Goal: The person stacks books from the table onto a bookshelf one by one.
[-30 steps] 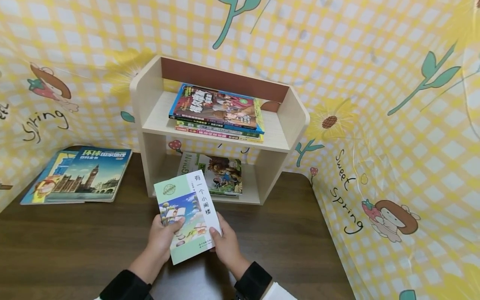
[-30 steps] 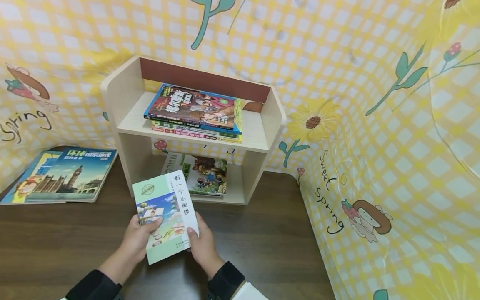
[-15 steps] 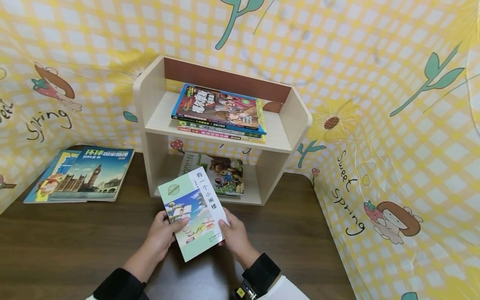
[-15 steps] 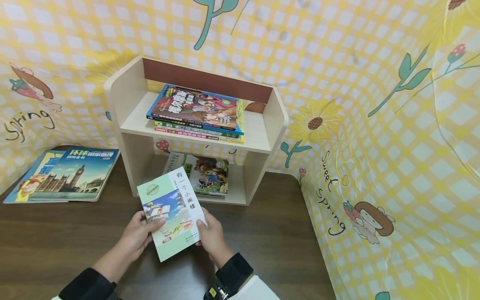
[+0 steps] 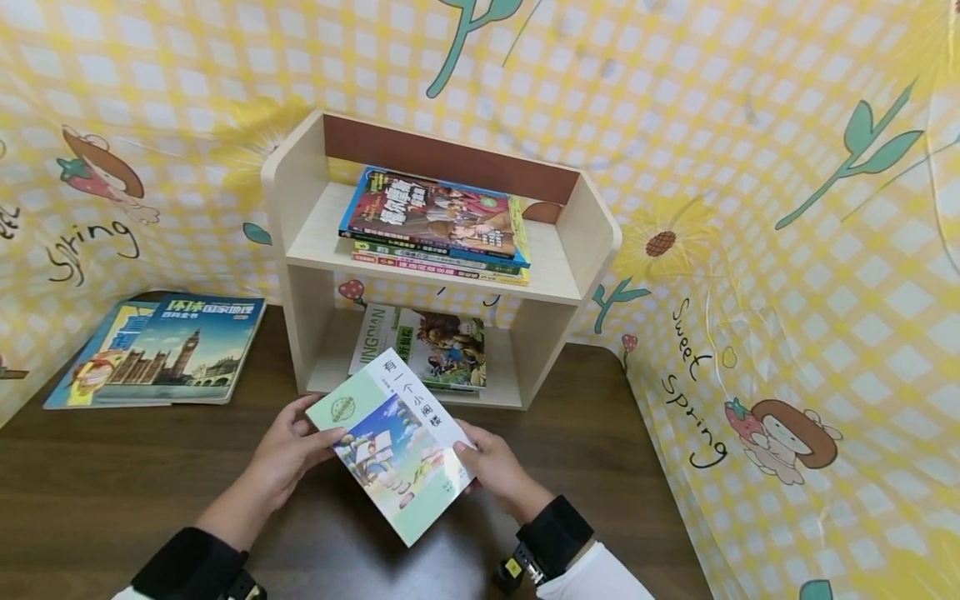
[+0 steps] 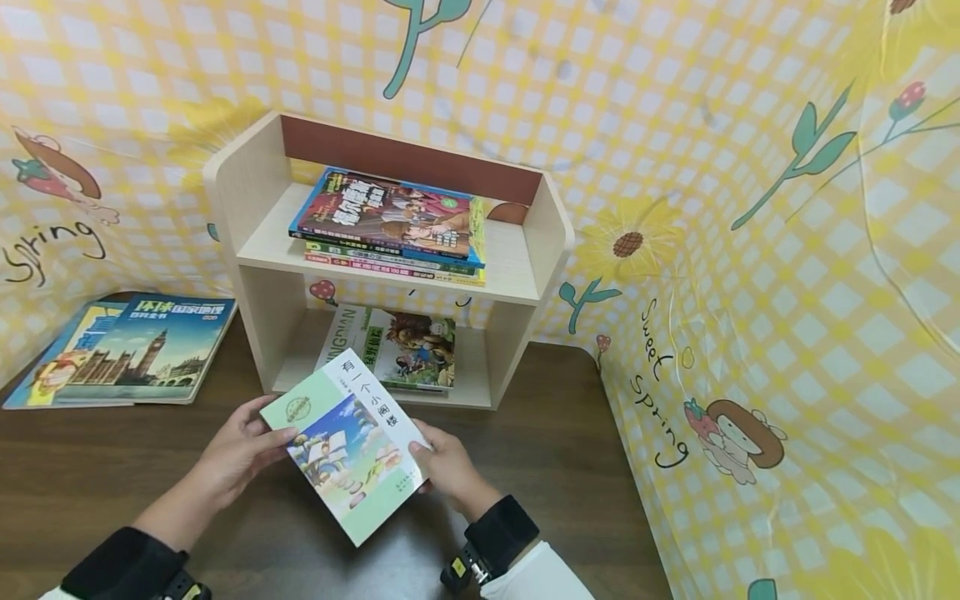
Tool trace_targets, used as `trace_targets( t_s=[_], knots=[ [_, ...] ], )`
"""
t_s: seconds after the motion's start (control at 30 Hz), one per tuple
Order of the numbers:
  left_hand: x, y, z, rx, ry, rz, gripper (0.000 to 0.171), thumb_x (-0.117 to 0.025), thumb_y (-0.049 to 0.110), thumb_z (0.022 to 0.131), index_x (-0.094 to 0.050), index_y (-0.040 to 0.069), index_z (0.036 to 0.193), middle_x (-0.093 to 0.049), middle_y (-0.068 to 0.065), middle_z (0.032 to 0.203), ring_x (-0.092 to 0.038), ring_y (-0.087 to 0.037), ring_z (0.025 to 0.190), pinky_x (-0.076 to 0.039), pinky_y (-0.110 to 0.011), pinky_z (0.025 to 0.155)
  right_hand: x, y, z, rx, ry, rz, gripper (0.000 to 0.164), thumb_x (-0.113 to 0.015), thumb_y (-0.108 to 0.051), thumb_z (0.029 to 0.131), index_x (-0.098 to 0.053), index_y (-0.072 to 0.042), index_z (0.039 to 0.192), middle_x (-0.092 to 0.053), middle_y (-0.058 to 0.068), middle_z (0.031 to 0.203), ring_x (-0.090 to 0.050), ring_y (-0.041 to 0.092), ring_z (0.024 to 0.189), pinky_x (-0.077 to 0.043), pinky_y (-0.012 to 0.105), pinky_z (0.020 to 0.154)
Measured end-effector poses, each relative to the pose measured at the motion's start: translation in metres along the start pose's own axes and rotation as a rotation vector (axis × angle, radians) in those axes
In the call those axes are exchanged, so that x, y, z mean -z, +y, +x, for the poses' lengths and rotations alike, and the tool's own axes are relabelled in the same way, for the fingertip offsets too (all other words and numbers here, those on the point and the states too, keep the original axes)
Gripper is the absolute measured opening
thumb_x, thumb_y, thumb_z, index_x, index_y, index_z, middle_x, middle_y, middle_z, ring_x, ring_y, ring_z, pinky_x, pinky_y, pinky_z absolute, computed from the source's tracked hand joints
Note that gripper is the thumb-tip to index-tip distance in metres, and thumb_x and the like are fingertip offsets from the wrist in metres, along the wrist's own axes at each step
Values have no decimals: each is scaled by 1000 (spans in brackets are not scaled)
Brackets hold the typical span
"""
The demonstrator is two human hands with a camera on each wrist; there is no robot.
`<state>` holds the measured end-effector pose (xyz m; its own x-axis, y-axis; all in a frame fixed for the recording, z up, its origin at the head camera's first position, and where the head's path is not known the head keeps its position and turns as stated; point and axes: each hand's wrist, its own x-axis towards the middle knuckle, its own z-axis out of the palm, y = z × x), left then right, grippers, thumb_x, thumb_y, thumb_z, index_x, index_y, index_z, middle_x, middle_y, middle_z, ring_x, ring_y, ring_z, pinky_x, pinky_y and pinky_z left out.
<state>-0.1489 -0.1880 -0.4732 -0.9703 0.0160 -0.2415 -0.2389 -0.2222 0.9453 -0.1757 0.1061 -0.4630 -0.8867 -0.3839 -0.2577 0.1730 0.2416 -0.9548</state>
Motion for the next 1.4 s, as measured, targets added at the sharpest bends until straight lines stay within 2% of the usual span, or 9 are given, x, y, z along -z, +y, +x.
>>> trace_targets(
  t_s=[0.13,0.27,0.43,0.6,0.73,0.9,1.03,1.2,1.4],
  knots=[
    [7,6,0,-31,-74,110,83,-70,5,87,-16,0,149,-57,-3,113,-64,-11,90,-56,-28,77,12,-6,1,-4,-83,-65,43,-48,-15,101,-47,-11,144,-68,8,91,-57,12,60,-42,23,49],
    [10,10,-1,-43,-167,201,88,-74,6,84,-16,0,150,-53,-16,121,-63,-15,91,-56,-32,75,21,-13,2,13,-165,-129,43,-47,-13,101,-47,-11,144,-68,8,88,-57,12,58,-41,22,47],
    [9,11,-3,-70,-258,234,102,-77,3,80,-7,2,154,-40,-26,135,-59,-14,97,-53,-27,80,27,-18,6,18,-201,-168,42,-47,-14,101,-48,-10,143,-68,6,86,-59,12,59,-42,23,47],
    [10,14,-5,-126,-344,256,114,-81,1,73,-1,3,155,-24,-32,150,-57,-10,102,-48,-21,84,30,-17,11,-20,-199,-108,41,-48,-15,101,-49,-6,141,-69,3,83,-60,11,59,-42,23,46],
    [9,15,-6,-131,-394,276,120,-83,2,70,2,3,154,-13,-32,154,-58,-10,102,-49,-21,84,35,-14,14,-35,-226,-69,42,-48,-15,101,-49,-5,142,-70,4,85,-63,11,63,-43,23,48],
    [7,14,-8,-143,-459,256,122,-82,-1,71,6,5,154,-10,-33,154,-60,-13,102,-51,-23,83,40,-12,16,-37,-257,-57,41,-48,-17,101,-49,-4,140,-70,4,87,-65,11,67,-42,23,49],
    [4,15,-10,-132,-438,255,122,-82,-1,71,7,5,154,-10,-32,154,-59,-12,103,-52,-23,83,42,-12,18,-59,-243,-53,40,-49,-16,101,-50,-1,138,-70,3,87,-65,11,66,-42,22,49],
    [2,14,-11,-149,-376,253,122,-82,-2,71,7,5,154,-13,-32,153,-59,-9,101,-53,-23,80,41,-12,24,-77,-158,-55,42,-55,-18,99,-51,-3,137,-70,4,86,-62,10,61,-39,22,48],
    [0,13,-10,-181,-335,253,118,-80,-1,73,4,8,155,-17,-33,151,-59,-8,99,-52,-22,79,38,-14,29,-102,-44,15,58,-58,-21,97,-36,-4,148,-69,4,86,-60,11,61,-36,23,48]
  ],
)
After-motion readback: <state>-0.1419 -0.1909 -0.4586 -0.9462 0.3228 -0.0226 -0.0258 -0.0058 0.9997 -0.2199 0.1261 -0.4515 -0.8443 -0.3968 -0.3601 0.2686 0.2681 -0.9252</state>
